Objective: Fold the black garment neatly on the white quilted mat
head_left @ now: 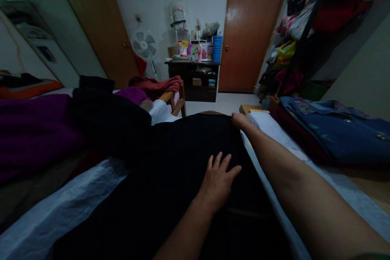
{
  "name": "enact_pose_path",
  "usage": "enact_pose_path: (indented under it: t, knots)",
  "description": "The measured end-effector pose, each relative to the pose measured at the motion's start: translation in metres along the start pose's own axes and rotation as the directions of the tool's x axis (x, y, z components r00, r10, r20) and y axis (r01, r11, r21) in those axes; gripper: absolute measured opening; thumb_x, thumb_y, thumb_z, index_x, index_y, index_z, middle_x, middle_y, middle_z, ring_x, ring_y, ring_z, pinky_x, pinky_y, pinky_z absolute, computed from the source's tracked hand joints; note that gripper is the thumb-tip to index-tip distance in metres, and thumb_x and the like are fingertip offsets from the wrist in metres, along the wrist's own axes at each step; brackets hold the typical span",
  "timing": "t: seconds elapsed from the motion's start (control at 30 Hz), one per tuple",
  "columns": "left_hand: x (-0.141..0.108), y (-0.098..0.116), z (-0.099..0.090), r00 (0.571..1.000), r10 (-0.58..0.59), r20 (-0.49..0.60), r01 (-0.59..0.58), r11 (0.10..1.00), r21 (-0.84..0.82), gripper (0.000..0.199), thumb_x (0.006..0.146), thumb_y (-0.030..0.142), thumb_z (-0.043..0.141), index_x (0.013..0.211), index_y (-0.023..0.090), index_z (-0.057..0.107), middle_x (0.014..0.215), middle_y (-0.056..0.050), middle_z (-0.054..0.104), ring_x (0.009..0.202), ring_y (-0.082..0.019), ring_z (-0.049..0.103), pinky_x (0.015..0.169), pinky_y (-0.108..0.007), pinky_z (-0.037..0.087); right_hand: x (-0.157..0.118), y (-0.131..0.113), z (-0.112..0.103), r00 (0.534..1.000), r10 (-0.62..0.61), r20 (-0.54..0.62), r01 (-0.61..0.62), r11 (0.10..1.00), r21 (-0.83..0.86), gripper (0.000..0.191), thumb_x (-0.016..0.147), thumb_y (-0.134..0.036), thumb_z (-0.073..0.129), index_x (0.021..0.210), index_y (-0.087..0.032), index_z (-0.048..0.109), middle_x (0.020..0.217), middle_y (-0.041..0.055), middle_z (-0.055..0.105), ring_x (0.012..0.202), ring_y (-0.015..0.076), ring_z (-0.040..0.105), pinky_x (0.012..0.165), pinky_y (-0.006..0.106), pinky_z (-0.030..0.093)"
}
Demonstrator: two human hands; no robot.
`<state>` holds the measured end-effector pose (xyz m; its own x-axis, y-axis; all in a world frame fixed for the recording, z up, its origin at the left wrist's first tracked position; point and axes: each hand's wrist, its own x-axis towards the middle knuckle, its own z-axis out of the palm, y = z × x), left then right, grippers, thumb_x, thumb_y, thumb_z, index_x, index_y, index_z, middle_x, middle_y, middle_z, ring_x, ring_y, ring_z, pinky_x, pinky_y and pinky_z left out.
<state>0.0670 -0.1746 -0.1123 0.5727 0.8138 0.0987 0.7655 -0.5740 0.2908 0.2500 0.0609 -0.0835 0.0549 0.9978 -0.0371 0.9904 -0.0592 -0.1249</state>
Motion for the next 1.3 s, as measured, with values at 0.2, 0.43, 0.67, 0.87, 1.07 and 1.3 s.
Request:
enact_pose_path:
  t: [0.2, 0.43, 0.67, 0.87, 1.07, 1.3]
  knots:
    - [0.002, 0.002, 0.005, 0.997, 0.048, -0.058, -0.046, 0.998, 0.032, 0.052, 0.088, 0.033, 0.054, 0.137, 0.041, 0.039, 0.150, -0.002, 0.033, 0.139, -0.032, 0.023, 0.110, -0.061, 0.021, -0.015, -0.009, 0.008, 0.996, 0.081, -0.049, -0.080, 0.996, 0.030, 0.035, 0.091, -0.018, 0.038, 0.121, -0.013, 0.055, 0.119, 0.0218, 0.060, 0.113, 0.0295, 0.057, 0.089, 0.041, 0.044]
    - [-0.001, 0.001, 0.008, 0.998, 0.045, -0.053, -0.042, 0.998, 0.047, 0.047, 0.092, 0.030, 0.047, 0.137, 0.039, 0.039, 0.148, -0.003, 0.037, 0.136, -0.030, 0.031, 0.110, -0.059, 0.020, -0.030, -0.002, 0.014, 0.989, 0.143, -0.030, -0.138, 0.981, 0.133, 0.047, 0.089, -0.021, 0.045, 0.134, -0.008, 0.039, 0.127, 0.0225, 0.054, 0.115, 0.0271, 0.055, 0.089, 0.033, 0.045]
    - [0.000, 0.002, 0.008, 0.998, 0.041, -0.046, -0.038, 0.998, 0.055, 0.048, 0.093, 0.023, 0.040, 0.138, 0.040, 0.038, 0.148, -0.002, 0.037, 0.136, -0.029, 0.031, 0.111, -0.058, 0.020, -0.064, 0.022, -0.001, 0.954, 0.184, 0.236, -0.241, 0.941, 0.237, 0.038, 0.083, -0.041, 0.061, 0.101, -0.008, 0.065, 0.084, 0.0122, 0.070, 0.073, 0.0210, 0.067, 0.061, 0.026, 0.048]
    - [0.001, 0.003, 0.007, 0.998, 0.036, -0.049, -0.032, 0.996, 0.079, 0.050, 0.092, 0.020, 0.042, 0.139, 0.039, 0.038, 0.148, -0.003, 0.036, 0.137, -0.027, 0.029, 0.111, -0.056, 0.020, -0.096, 0.009, 0.011, 0.961, 0.207, 0.182, -0.251, 0.930, 0.269, 0.038, 0.082, -0.043, 0.060, 0.102, -0.011, 0.066, 0.091, 0.0102, 0.071, 0.080, 0.0192, 0.067, 0.062, 0.022, 0.045]
    - [0.002, 0.005, 0.007, 0.994, 0.010, -0.113, 0.002, 0.995, 0.101, 0.055, 0.093, 0.019, 0.041, 0.143, 0.038, 0.030, 0.148, -0.002, 0.037, 0.138, -0.026, 0.028, 0.111, -0.052, 0.023, -0.104, 0.001, 0.024, 0.960, 0.278, -0.027, -0.267, 0.941, 0.206, 0.038, 0.093, -0.036, 0.040, 0.116, -0.010, 0.055, 0.113, 0.0189, 0.064, 0.104, 0.0254, 0.061, 0.079, 0.029, 0.045]
    - [0.002, 0.003, 0.012, 0.993, -0.036, -0.112, 0.046, 0.995, 0.083, 0.054, 0.090, 0.032, 0.049, 0.141, 0.028, 0.035, 0.145, -0.002, 0.043, 0.135, -0.027, 0.032, 0.112, -0.053, 0.022, -0.117, -0.004, 0.038, 0.957, 0.215, -0.197, -0.196, 0.974, 0.113, 0.038, 0.092, -0.033, 0.042, 0.122, -0.012, 0.050, 0.122, 0.0202, 0.057, 0.115, 0.0310, 0.052, 0.092, 0.041, 0.039]
